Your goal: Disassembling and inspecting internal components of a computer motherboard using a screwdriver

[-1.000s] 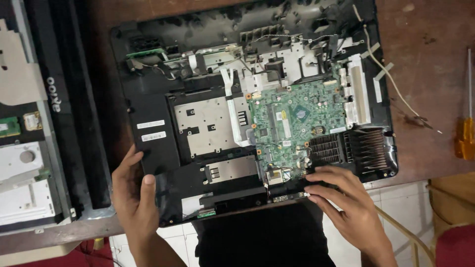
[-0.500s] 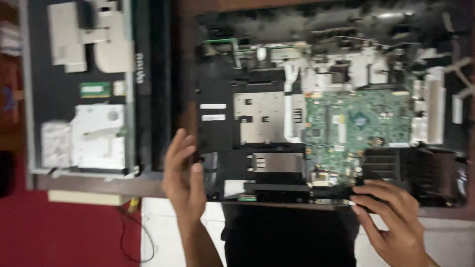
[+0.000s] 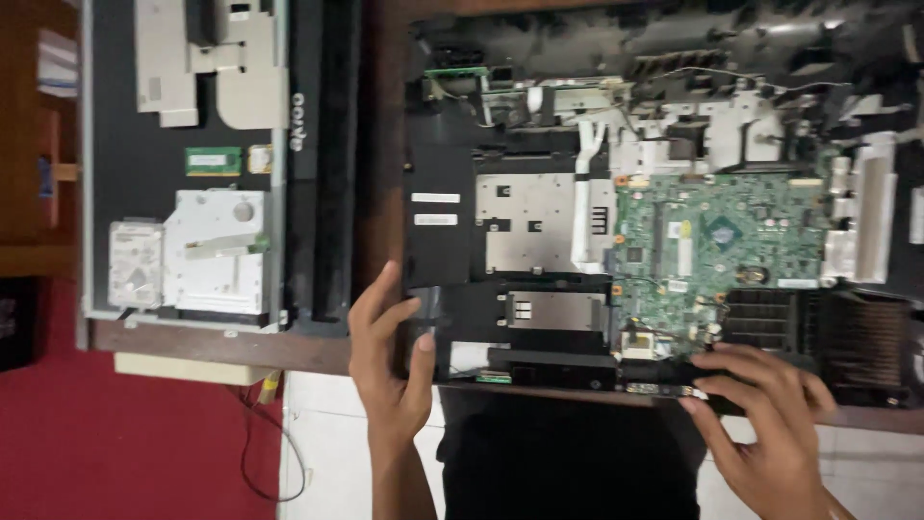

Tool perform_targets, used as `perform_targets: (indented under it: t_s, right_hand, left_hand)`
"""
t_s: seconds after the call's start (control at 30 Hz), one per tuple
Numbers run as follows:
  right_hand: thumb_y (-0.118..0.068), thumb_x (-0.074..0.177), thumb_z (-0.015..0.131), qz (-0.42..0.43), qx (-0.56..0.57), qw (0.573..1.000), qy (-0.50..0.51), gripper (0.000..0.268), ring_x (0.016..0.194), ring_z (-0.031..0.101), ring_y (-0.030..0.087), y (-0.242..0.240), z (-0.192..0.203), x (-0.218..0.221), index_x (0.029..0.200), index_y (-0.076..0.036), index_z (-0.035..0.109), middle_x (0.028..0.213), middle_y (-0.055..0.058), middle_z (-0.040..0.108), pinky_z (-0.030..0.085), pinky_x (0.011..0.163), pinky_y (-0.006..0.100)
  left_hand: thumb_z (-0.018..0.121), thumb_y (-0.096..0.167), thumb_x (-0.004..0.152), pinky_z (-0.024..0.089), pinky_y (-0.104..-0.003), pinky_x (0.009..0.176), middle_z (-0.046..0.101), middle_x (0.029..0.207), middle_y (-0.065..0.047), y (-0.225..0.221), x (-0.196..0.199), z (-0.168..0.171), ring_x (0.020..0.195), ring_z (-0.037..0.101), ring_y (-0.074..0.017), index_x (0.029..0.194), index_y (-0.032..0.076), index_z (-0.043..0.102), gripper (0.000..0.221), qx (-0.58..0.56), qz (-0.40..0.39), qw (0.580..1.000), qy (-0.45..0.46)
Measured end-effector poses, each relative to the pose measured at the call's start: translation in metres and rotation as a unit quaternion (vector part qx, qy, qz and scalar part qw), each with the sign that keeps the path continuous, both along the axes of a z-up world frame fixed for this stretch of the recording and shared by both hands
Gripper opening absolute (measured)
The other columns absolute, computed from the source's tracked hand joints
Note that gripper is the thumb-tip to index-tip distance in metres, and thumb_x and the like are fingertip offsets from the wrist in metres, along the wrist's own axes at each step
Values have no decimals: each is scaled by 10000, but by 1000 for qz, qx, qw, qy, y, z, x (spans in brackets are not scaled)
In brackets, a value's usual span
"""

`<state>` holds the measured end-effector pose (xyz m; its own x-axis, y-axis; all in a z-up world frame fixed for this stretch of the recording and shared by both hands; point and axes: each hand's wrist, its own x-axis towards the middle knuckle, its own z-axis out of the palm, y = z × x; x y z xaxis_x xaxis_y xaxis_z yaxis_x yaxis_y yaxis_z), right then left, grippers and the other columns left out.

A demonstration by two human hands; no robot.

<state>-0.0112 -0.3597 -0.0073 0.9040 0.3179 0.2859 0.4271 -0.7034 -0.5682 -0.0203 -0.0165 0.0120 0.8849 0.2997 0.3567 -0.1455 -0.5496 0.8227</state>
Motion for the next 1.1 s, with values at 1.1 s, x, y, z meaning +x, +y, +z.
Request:
perform_targets:
  t_s: [1.1]
  right_hand:
    - [-128, 888, 748, -92, 75, 991, -62, 251, 1284, 594, 401, -20, 1, -17, 1068, -41, 597, 1239, 181, 636, 454, 1200, 574]
  left_hand:
    - [679, 361, 987, 243, -550, 1206, 480, 1565, -46, -88, 11, 3, 1488, 399, -301, 1191, 190, 636, 269, 233, -211, 941, 126]
